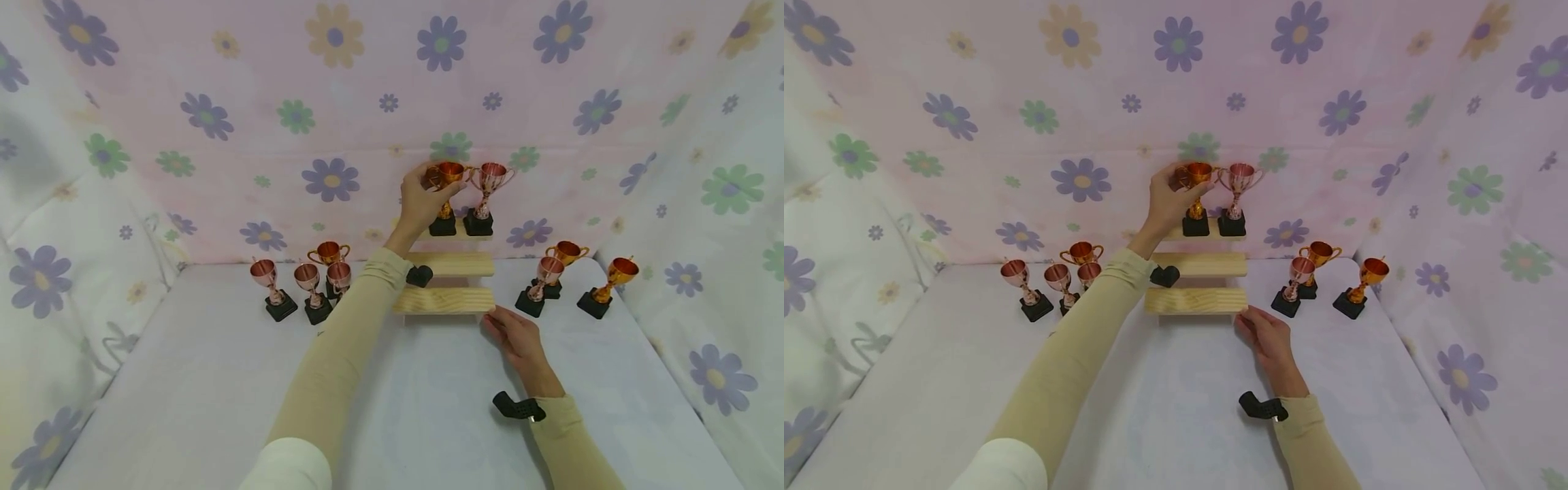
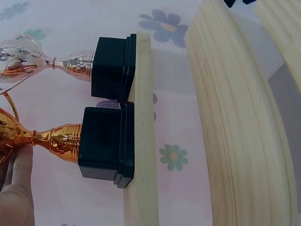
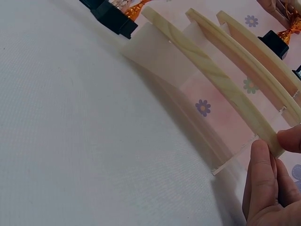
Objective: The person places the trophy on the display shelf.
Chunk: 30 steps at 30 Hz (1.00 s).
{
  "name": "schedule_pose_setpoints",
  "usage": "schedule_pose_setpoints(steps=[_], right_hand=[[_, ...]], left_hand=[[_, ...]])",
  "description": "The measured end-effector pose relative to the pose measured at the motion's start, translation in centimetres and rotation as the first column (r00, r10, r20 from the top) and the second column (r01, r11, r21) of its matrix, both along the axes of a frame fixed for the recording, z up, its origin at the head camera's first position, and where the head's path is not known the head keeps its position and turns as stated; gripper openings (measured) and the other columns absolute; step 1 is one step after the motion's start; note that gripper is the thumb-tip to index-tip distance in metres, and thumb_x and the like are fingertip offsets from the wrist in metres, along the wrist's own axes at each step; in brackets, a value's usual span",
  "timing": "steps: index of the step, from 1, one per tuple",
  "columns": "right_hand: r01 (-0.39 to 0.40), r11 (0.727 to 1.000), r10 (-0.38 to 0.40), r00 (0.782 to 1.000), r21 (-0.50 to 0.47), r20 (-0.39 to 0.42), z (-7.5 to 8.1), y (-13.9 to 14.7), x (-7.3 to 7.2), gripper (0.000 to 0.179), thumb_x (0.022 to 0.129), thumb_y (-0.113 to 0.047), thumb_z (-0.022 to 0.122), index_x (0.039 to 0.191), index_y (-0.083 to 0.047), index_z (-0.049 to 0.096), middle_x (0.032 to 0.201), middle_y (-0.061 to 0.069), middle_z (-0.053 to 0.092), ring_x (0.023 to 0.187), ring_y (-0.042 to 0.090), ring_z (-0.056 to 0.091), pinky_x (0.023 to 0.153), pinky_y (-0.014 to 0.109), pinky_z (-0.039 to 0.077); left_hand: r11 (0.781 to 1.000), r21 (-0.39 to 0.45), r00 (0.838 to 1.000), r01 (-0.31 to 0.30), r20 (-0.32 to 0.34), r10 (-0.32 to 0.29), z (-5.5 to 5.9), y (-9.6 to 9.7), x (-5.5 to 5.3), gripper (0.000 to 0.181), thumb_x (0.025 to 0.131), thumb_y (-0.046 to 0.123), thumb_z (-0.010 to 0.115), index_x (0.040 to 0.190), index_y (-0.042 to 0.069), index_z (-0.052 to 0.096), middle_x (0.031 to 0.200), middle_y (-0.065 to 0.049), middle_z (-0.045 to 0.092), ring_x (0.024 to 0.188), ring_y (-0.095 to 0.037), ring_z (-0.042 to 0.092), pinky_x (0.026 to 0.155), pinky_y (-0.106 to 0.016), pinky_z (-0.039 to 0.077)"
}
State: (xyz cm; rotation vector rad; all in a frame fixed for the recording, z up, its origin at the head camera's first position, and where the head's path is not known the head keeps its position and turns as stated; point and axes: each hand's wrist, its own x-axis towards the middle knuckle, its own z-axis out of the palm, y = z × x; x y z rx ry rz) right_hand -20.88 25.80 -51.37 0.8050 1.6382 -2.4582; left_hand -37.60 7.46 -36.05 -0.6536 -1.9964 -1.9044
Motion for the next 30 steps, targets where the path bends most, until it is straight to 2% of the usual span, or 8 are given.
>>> schedule_pose_setpoints(steps=[3, 9, 12, 14, 18, 21, 25, 30], right_hand=[[0.001, 1.0, -0.001, 1.0, -0.001, -0.014, 0.1, 0.0, 0.1, 0.051, 0.104, -0.01, 0.058, 0.15, 0.004, 0.043, 0.103, -0.004, 0.067, 0.094, 0.004, 0.068, 0.095, 0.021, 0.056], [0.005, 1.0, -0.005, 0.999, 0.002, -0.038, 0.1, -0.2, 0.2, 0.05, 0.103, -0.008, 0.059, 0.148, 0.007, 0.043, 0.094, -0.006, 0.07, 0.09, 0.005, 0.069, 0.091, 0.02, 0.058], [0.008, 1.0, -0.008, 0.999, 0.003, -0.037, 0.0, -0.2, 0.2, 0.05, 0.103, -0.008, 0.059, 0.148, 0.007, 0.044, 0.095, -0.005, 0.07, 0.09, 0.005, 0.069, 0.091, 0.02, 0.058], [0.012, 1.0, -0.012, 0.999, 0.005, -0.032, 0.0, -0.1, 0.2, 0.05, 0.103, -0.008, 0.059, 0.148, 0.006, 0.044, 0.096, -0.005, 0.069, 0.091, 0.005, 0.069, 0.092, 0.02, 0.057], [0.019, 1.0, -0.019, 0.999, 0.002, -0.029, 0.0, 0.1, 0.4, 0.051, 0.103, -0.008, 0.059, 0.149, 0.005, 0.043, 0.097, -0.005, 0.069, 0.092, 0.004, 0.068, 0.093, 0.02, 0.057], [0.02, 1.0, -0.02, 0.999, -0.004, -0.034, 0.1, -0.1, 0.4, 0.051, 0.103, -0.008, 0.059, 0.149, 0.005, 0.043, 0.096, -0.006, 0.069, 0.092, 0.004, 0.068, 0.093, 0.02, 0.057], [0.026, 1.0, -0.026, 0.999, 0.0, -0.032, 0.0, -0.3, 0.3, 0.051, 0.102, -0.008, 0.06, 0.148, 0.005, 0.045, 0.096, -0.005, 0.069, 0.092, 0.005, 0.069, 0.092, 0.02, 0.057], [0.045, 0.999, -0.045, 0.999, -0.011, -0.026, 0.0, -0.3, 0.2, 0.048, 0.101, -0.007, 0.061, 0.146, 0.004, 0.048, 0.094, -0.005, 0.07, 0.09, 0.006, 0.069, 0.091, 0.021, 0.058]], left_hand=[[1.0, -0.006, 1.0, 0.005, 0.017, -0.005, 0.0, 0.2, 0.0, 0.044, 0.086, 0.013, 0.083, 0.126, 0.003, 0.067, 0.115, -0.014, 0.068, 0.101, -0.023, 0.067, 0.087, -0.026, 0.059], [0.999, 0.013, 0.992, 0.036, 0.117, -0.037, -0.8, 0.0, 0.6, 0.063, 0.087, 0.006, 0.081, 0.143, 0.003, 0.052, 0.125, -0.017, 0.062, 0.113, -0.027, 0.064, 0.098, -0.027, 0.056], [0.998, 0.057, 0.989, 0.037, 0.14, -0.044, -1.4, -0.4, 1.4, 0.074, 0.086, 0.004, 0.082, 0.149, 0.003, 0.044, 0.131, -0.018, 0.058, 0.12, -0.029, 0.06, 0.104, -0.03, 0.053], [0.997, 0.073, 0.988, 0.024, 0.153, -0.035, -1.6, -0.7, 2.3, 0.08, 0.085, 0.002, 0.081, 0.153, 0.004, 0.039, 0.137, -0.018, 0.053, 0.126, -0.03, 0.056, 0.109, -0.033, 0.05], [0.999, 0.041, 0.988, -0.005, 0.153, -0.002, -2.5, -1.6, 4.9, 0.084, 0.087, 0.0, 0.078, 0.156, 0.003, 0.031, 0.146, -0.02, 0.046, 0.134, -0.032, 0.049, 0.114, -0.034, 0.046], [1.0, -0.007, 0.99, 0.014, 0.139, -0.013, -3.9, -2.8, 7.2, 0.076, 0.09, 0.002, 0.074, 0.155, 0.0, 0.034, 0.147, -0.022, 0.046, 0.134, -0.033, 0.05, 0.112, -0.033, 0.047], [0.987, -0.091, 0.985, 0.13, 0.126, -0.118, -6.3, -5.3, 10.2, 0.059, 0.093, 0.002, 0.068, 0.148, 0.0, 0.046, 0.142, -0.021, 0.053, 0.126, -0.033, 0.058, 0.107, -0.034, 0.052], [0.928, -0.219, 0.948, 0.301, 0.175, -0.266, -9.3, -10.2, 14.2, 0.039, 0.096, 0.003, 0.066, 0.134, -0.001, 0.06, 0.13, -0.021, 0.062, 0.115, -0.035, 0.064, 0.1, -0.034, 0.057]])
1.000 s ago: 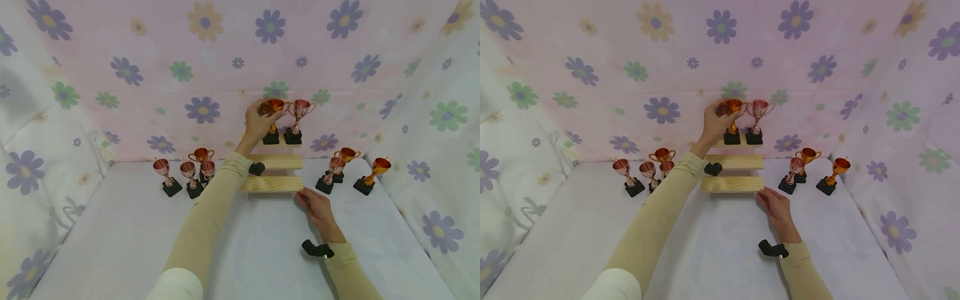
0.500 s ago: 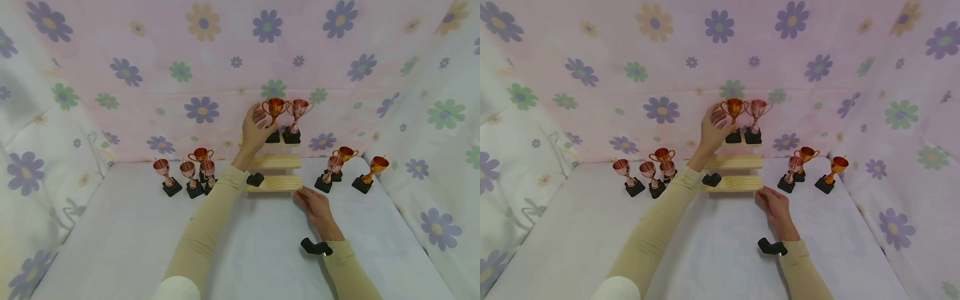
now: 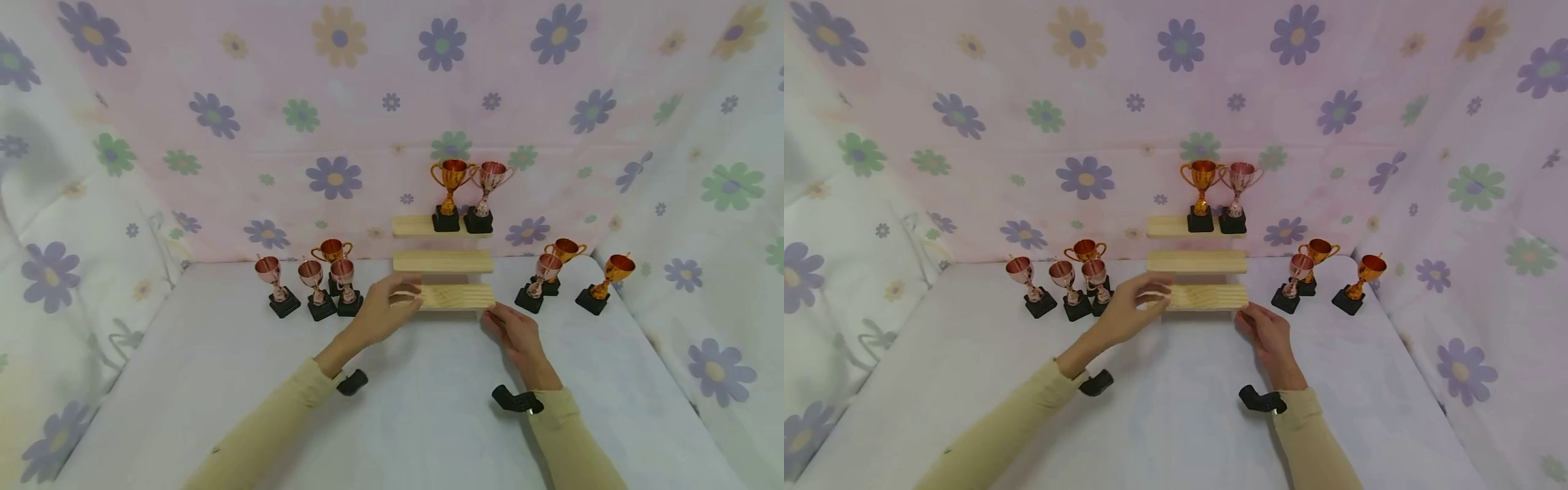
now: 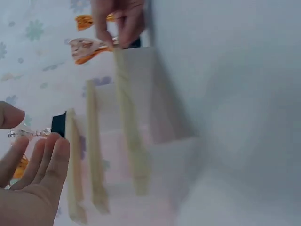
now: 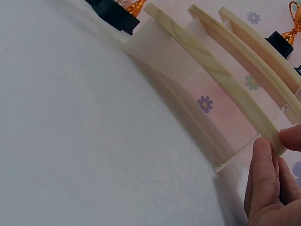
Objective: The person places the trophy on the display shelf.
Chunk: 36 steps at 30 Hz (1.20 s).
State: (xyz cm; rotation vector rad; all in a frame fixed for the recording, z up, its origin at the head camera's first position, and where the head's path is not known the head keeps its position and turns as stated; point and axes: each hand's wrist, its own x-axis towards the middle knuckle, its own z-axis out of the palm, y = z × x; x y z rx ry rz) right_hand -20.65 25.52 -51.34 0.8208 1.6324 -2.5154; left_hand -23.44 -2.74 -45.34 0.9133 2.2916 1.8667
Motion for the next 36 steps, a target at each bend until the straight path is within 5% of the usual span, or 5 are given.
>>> schedule_pose_setpoints(steps=[9, 16, 21, 28, 36], right_hand=[[0.003, 1.0, -0.003, 1.0, -0.005, 0.01, 0.5, 0.9, 0.3, 0.043, 0.101, -0.011, 0.064, 0.141, -0.001, 0.055, 0.099, -0.004, 0.069, 0.095, 0.006, 0.068, 0.092, 0.02, 0.057], [0.018, 0.998, -0.016, 0.999, -0.053, 0.034, 0.8, 1.2, 0.6, 0.04, 0.102, -0.011, 0.062, 0.14, -0.004, 0.054, 0.096, -0.004, 0.071, 0.093, 0.006, 0.069, 0.092, 0.02, 0.057], [0.021, 0.997, -0.018, 0.999, -0.074, 0.033, 0.9, 0.9, 0.7, 0.038, 0.103, -0.01, 0.059, 0.14, -0.004, 0.053, 0.094, -0.005, 0.071, 0.092, 0.005, 0.069, 0.092, 0.019, 0.057], [0.027, 0.996, -0.025, 0.999, -0.084, 0.033, 0.6, 0.4, 0.5, 0.039, 0.103, -0.011, 0.06, 0.14, -0.006, 0.054, 0.095, -0.005, 0.072, 0.093, 0.006, 0.069, 0.092, 0.019, 0.057], [0.022, 0.995, -0.018, 0.999, -0.098, 0.038, 0.6, -0.4, 0.4, 0.027, 0.102, -0.01, 0.061, 0.129, -0.007, 0.06, 0.093, -0.003, 0.072, 0.09, 0.007, 0.07, 0.091, 0.02, 0.058]], left_hand=[[0.977, -0.213, 0.99, 0.01, 0.14, 0.02, -4.1, -9.8, 6.0, 0.031, 0.097, 0.003, 0.067, 0.127, -0.002, 0.065, 0.127, -0.02, 0.066, 0.114, -0.031, 0.066, 0.097, -0.029, 0.057], [0.953, -0.279, 0.974, -0.117, 0.156, 0.165, -4.9, -16.7, 7.1, 0.029, 0.1, 0.009, 0.066, 0.125, -0.004, 0.066, 0.119, -0.018, 0.071, 0.11, -0.025, 0.068, 0.095, -0.028, 0.058], [0.916, -0.28, 0.95, -0.286, 0.038, 0.308, -4.0, -20.2, 7.2, 0.026, 0.1, 0.007, 0.064, 0.123, -0.007, 0.066, 0.115, -0.02, 0.072, 0.104, -0.003, 0.066, 0.089, -0.015, 0.056], [0.804, 0.118, 0.809, -0.582, -0.008, 0.587, -2.9, -22.2, 6.0, 0.027, 0.09, -0.015, 0.065, 0.117, -0.011, 0.066, 0.106, -0.013, 0.072, 0.097, -0.003, 0.068, 0.082, -0.014, 0.058], [0.655, 0.521, 0.79, -0.548, 0.064, 0.61, -2.3, -22.7, 2.8, 0.042, 0.089, -0.021, 0.061, 0.129, -0.013, 0.058, 0.118, -0.011, 0.066, 0.111, -0.018, 0.064, 0.091, -0.018, 0.056]])
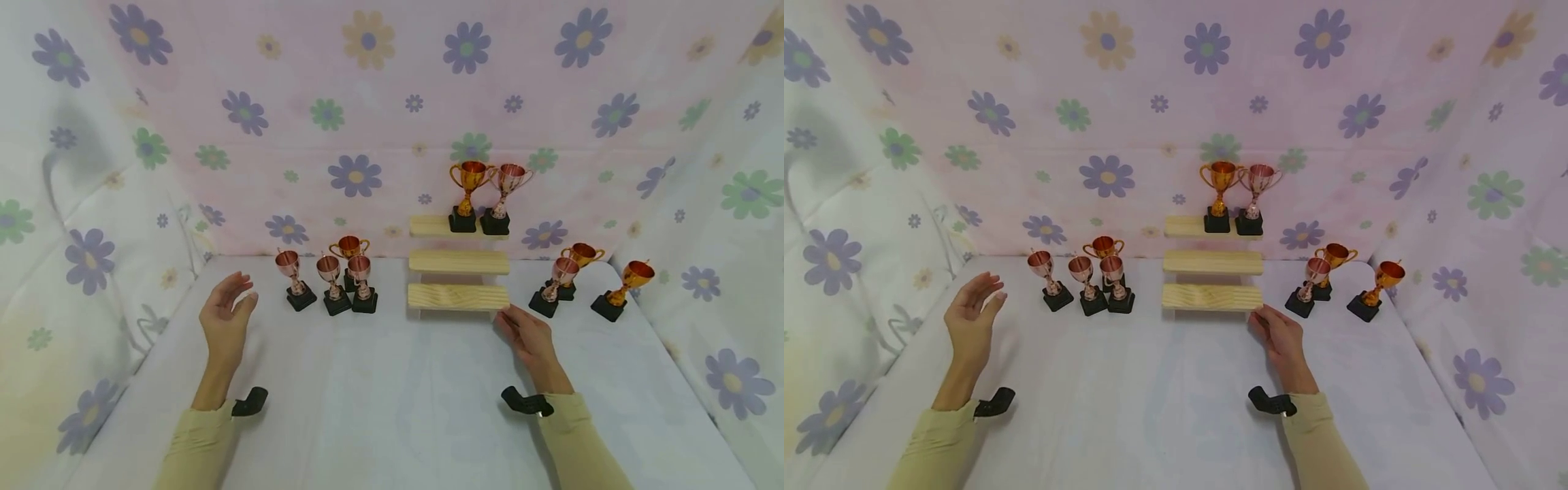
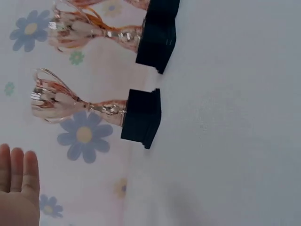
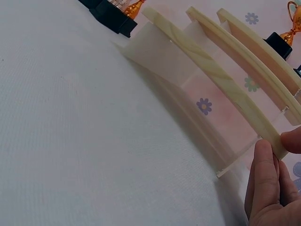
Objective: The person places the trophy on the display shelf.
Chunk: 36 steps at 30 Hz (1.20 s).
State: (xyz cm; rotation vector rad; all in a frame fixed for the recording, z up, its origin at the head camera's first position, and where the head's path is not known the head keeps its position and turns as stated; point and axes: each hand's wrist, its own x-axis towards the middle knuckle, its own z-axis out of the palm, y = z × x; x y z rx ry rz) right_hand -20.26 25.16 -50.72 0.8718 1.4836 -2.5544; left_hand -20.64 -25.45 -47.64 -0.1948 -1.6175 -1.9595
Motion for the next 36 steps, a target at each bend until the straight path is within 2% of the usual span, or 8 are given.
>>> schedule_pose_setpoints(steps=[3, 6, 11, 15, 20, 24, 30, 36], right_hand=[[0.0, 1.0, 0.0, 1.0, -0.003, -0.009, 0.1, 0.0, 0.0, 0.023, 0.102, -0.01, 0.061, 0.125, -0.008, 0.062, 0.093, -0.003, 0.072, 0.09, 0.007, 0.07, 0.091, 0.02, 0.058], [-0.001, 1.0, 0.001, 1.0, -0.005, -0.015, 0.2, 0.0, 0.0, 0.024, 0.102, -0.01, 0.061, 0.126, -0.007, 0.062, 0.092, -0.003, 0.073, 0.091, 0.007, 0.071, 0.091, 0.02, 0.057], [0.006, 1.0, -0.006, 1.0, -0.014, -0.014, 0.3, 0.2, -0.1, 0.021, 0.102, -0.009, 0.061, 0.123, -0.008, 0.062, 0.092, -0.003, 0.073, 0.091, 0.006, 0.07, 0.091, 0.02, 0.057], [0.015, 1.0, -0.015, 1.0, -0.018, -0.021, 0.1, 0.3, 0.0, 0.009, 0.102, -0.009, 0.061, 0.107, -0.011, 0.068, 0.091, -0.002, 0.073, 0.091, 0.007, 0.071, 0.091, 0.021, 0.058], [0.021, 1.0, -0.022, 0.999, -0.017, -0.027, -0.2, 0.1, 0.2, 0.008, 0.102, -0.007, 0.061, 0.102, -0.012, 0.068, 0.089, -0.002, 0.073, 0.09, 0.008, 0.071, 0.091, 0.021, 0.058], [0.015, 1.0, -0.015, 0.999, -0.015, -0.04, -0.3, -0.1, 0.1, 0.013, 0.102, -0.006, 0.061, 0.096, -0.014, 0.069, 0.09, -0.002, 0.072, 0.089, 0.007, 0.071, 0.092, 0.021, 0.058], [0.007, 1.0, -0.007, 0.999, -0.012, -0.032, -0.3, -0.1, 0.1, 0.007, 0.102, -0.01, 0.062, 0.106, -0.012, 0.067, 0.092, -0.003, 0.073, 0.092, 0.007, 0.07, 0.093, 0.021, 0.057], [0.016, 1.0, -0.016, 0.999, -0.001, -0.044, -0.3, -0.2, 0.2, 0.008, 0.102, -0.01, 0.062, 0.101, -0.013, 0.069, 0.091, -0.003, 0.073, 0.091, 0.007, 0.071, 0.093, 0.021, 0.057]], left_hand=[[0.998, -0.043, 0.998, -0.04, 0.043, 0.042, -0.3, 0.5, -1.3, 0.052, 0.088, -0.019, 0.063, 0.138, -0.007, 0.053, 0.128, -0.008, 0.06, 0.119, -0.017, 0.057, 0.098, -0.019, 0.052], [0.983, -0.181, 0.987, -0.043, 0.146, 0.071, -0.7, 1.0, -2.2, 0.065, 0.09, -0.014, 0.065, 0.149, -0.001, 0.042, 0.143, -0.008, 0.05, 0.133, -0.02, 0.045, 0.114, -0.027, 0.04], [0.918, -0.395, 0.957, 0.037, 0.278, 0.081, -1.1, 1.3, -3.6, 0.082, 0.096, 0.003, 0.067, 0.162, 0.006, 0.018, 0.166, -0.013, 0.02, 0.151, -0.031, 0.02, 0.128, -0.048, 0.016], [0.912, -0.398, 0.951, 0.094, 0.308, 0.037, -0.4, 1.5, -4.7, 0.09, 0.096, 0.007, 0.067, 0.164, 0.012, 0.008, 0.17, -0.011, 0.009, 0.154, -0.033, 0.012, 0.129, -0.05, 0.012], [0.927, -0.347, 0.956, 0.145, 0.292, -0.041, 0.2, 1.6, -6.3, 0.093, 0.096, 0.0, 0.066, 0.164, 0.015, 0.005, 0.169, -0.012, 0.014, 0.155, -0.034, 0.016, 0.128, -0.052, 0.016], [0.939, -0.279, 0.948, 0.202, 0.297, -0.116, 0.5, 1.7, -7.0, 0.091, 0.098, 0.0, 0.065, 0.164, 0.014, 0.004, 0.164, -0.021, 0.026, 0.152, -0.035, 0.025, 0.126, -0.049, 0.023], [0.943, -0.286, 0.94, 0.168, 0.334, -0.066, 0.6, 1.8, -7.1, 0.087, 0.093, 0.003, 0.073, 0.162, 0.011, 0.021, 0.145, -0.017, 0.046, 0.129, -0.021, 0.051, 0.115, -0.033, 0.044], [0.946, -0.299, 0.946, 0.125, 0.322, -0.023, 0.1, 1.6, -7.1, 0.072, 0.088, 0.006, 0.08, 0.151, 0.006, 0.044, 0.125, 0.0, 0.051, 0.109, -0.01, 0.056, 0.102, -0.024, 0.053]])
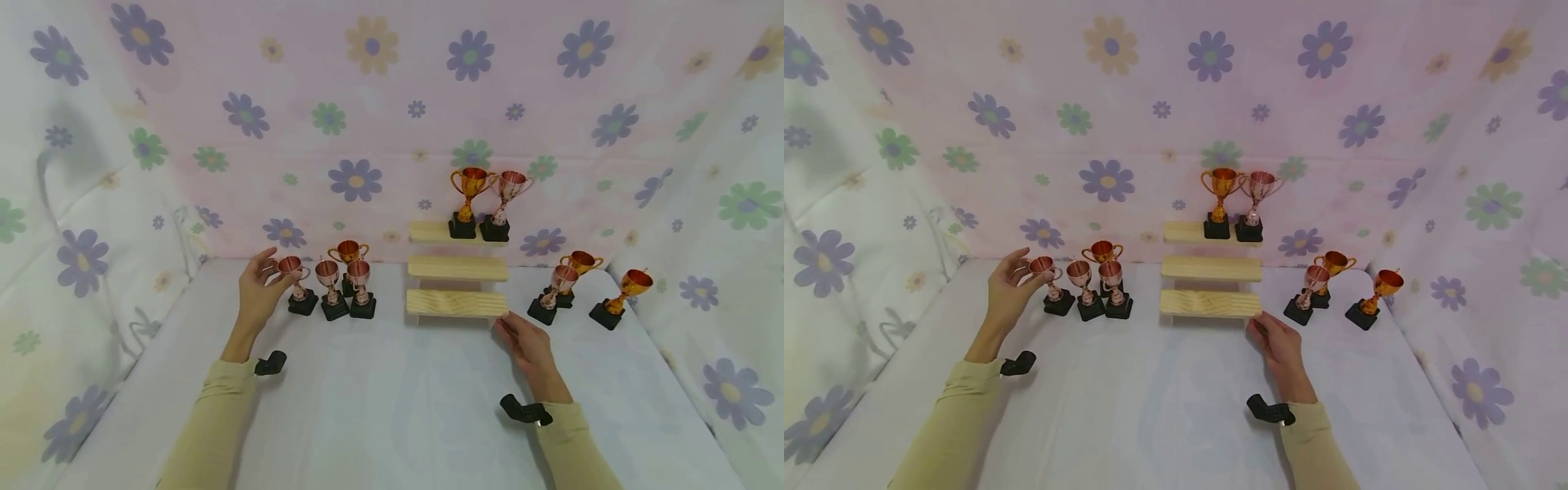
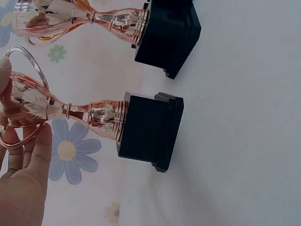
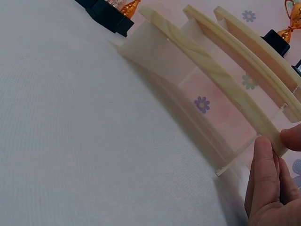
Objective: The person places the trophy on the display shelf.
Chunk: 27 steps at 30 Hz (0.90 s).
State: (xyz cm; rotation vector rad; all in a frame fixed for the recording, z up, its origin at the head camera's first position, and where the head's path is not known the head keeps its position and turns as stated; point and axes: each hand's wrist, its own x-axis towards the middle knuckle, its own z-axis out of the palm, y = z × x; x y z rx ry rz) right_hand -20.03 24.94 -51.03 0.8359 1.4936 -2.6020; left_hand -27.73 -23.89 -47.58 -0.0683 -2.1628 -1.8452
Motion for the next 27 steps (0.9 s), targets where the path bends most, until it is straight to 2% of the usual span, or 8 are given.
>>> schedule_pose_setpoints(steps=[3, 7, 9, 12, 16, 20, 27], right_hand=[[0.008, 1.0, -0.008, 1.0, -0.006, -0.008, -0.1, 0.1, 0.1, 0.015, 0.102, -0.008, 0.061, 0.092, -0.015, 0.071, 0.09, -0.003, 0.073, 0.089, 0.007, 0.071, 0.092, 0.021, 0.057], [0.005, 1.0, -0.006, 1.0, -0.015, -0.014, -0.2, 0.1, 0.0, 0.017, 0.101, -0.009, 0.062, 0.09, -0.015, 0.072, 0.09, -0.002, 0.073, 0.089, 0.008, 0.071, 0.093, 0.021, 0.057], [0.007, 1.0, -0.007, 1.0, -0.01, -0.013, -0.3, 0.1, 0.0, 0.013, 0.101, -0.009, 0.062, 0.093, -0.015, 0.071, 0.09, -0.003, 0.073, 0.09, 0.008, 0.071, 0.093, 0.021, 0.057], [0.005, 1.0, -0.005, 1.0, 0.0, -0.003, -0.3, 0.0, 0.0, 0.007, 0.102, -0.011, 0.062, 0.103, -0.014, 0.069, 0.091, -0.004, 0.073, 0.091, 0.007, 0.07, 0.093, 0.021, 0.057], [-0.009, 1.0, 0.009, 1.0, 0.015, 0.001, -0.3, -0.2, -0.1, 0.021, 0.103, -0.011, 0.06, 0.123, -0.008, 0.063, 0.093, -0.005, 0.073, 0.093, 0.007, 0.07, 0.094, 0.021, 0.056], [-0.012, 0.999, 0.012, 1.0, 0.03, -0.006, -0.2, -0.3, -0.2, 0.035, 0.103, -0.011, 0.059, 0.137, -0.002, 0.055, 0.094, -0.005, 0.072, 0.093, 0.006, 0.07, 0.095, 0.021, 0.056], [-0.001, 0.999, 0.001, 1.0, 0.038, -0.001, 0.0, 0.0, -0.1, 0.036, 0.103, -0.012, 0.06, 0.138, -0.002, 0.054, 0.093, -0.005, 0.072, 0.092, 0.006, 0.069, 0.094, 0.021, 0.057]], left_hand=[[1.0, -0.001, 1.0, 0.004, -0.018, -0.004, -0.3, 0.1, -0.1, 0.062, 0.088, 0.006, 0.08, 0.143, 0.003, 0.051, 0.123, 0.001, 0.054, 0.107, -0.009, 0.056, 0.096, -0.018, 0.054], [0.998, 0.054, 0.999, 0.026, -0.033, -0.024, -0.7, 0.1, -0.1, 0.05, 0.088, 0.002, 0.078, 0.133, 0.003, 0.055, 0.116, 0.002, 0.06, 0.105, -0.007, 0.06, 0.09, -0.011, 0.053], [0.995, 0.09, 0.998, 0.044, -0.039, -0.041, -0.9, 0.2, 0.0, 0.048, 0.089, 0.001, 0.077, 0.131, 0.006, 0.055, 0.115, 0.003, 0.062, 0.105, -0.007, 0.062, 0.089, -0.011, 0.054], [0.992, 0.103, 0.997, 0.068, -0.053, -0.062, -1.1, 0.2, 0.1, 0.05, 0.089, 0.0, 0.076, 0.133, 0.005, 0.053, 0.116, 0.006, 0.064, 0.104, -0.005, 0.064, 0.088, -0.012, 0.055], [0.992, 0.107, 0.996, 0.072, -0.069, -0.065, -1.4, 0.0, 0.4, 0.054, 0.089, -0.004, 0.074, 0.138, -0.003, 0.049, 0.114, 0.009, 0.066, 0.102, -0.003, 0.066, 0.087, -0.011, 0.055], [0.987, 0.157, 0.997, 0.043, -0.077, -0.032, -1.4, 0.0, 0.7, 0.053, 0.087, -0.01, 0.073, 0.136, -0.006, 0.051, 0.11, 0.008, 0.068, 0.099, -0.003, 0.067, 0.086, -0.012, 0.055], [0.976, 0.206, 0.991, -0.073, -0.092, 0.094, -0.8, 0.2, 1.6, 0.046, 0.081, -0.012, 0.079, 0.123, -0.004, 0.063, 0.102, 0.004, 0.07, 0.094, -0.007, 0.068, 0.084, -0.013, 0.057]])
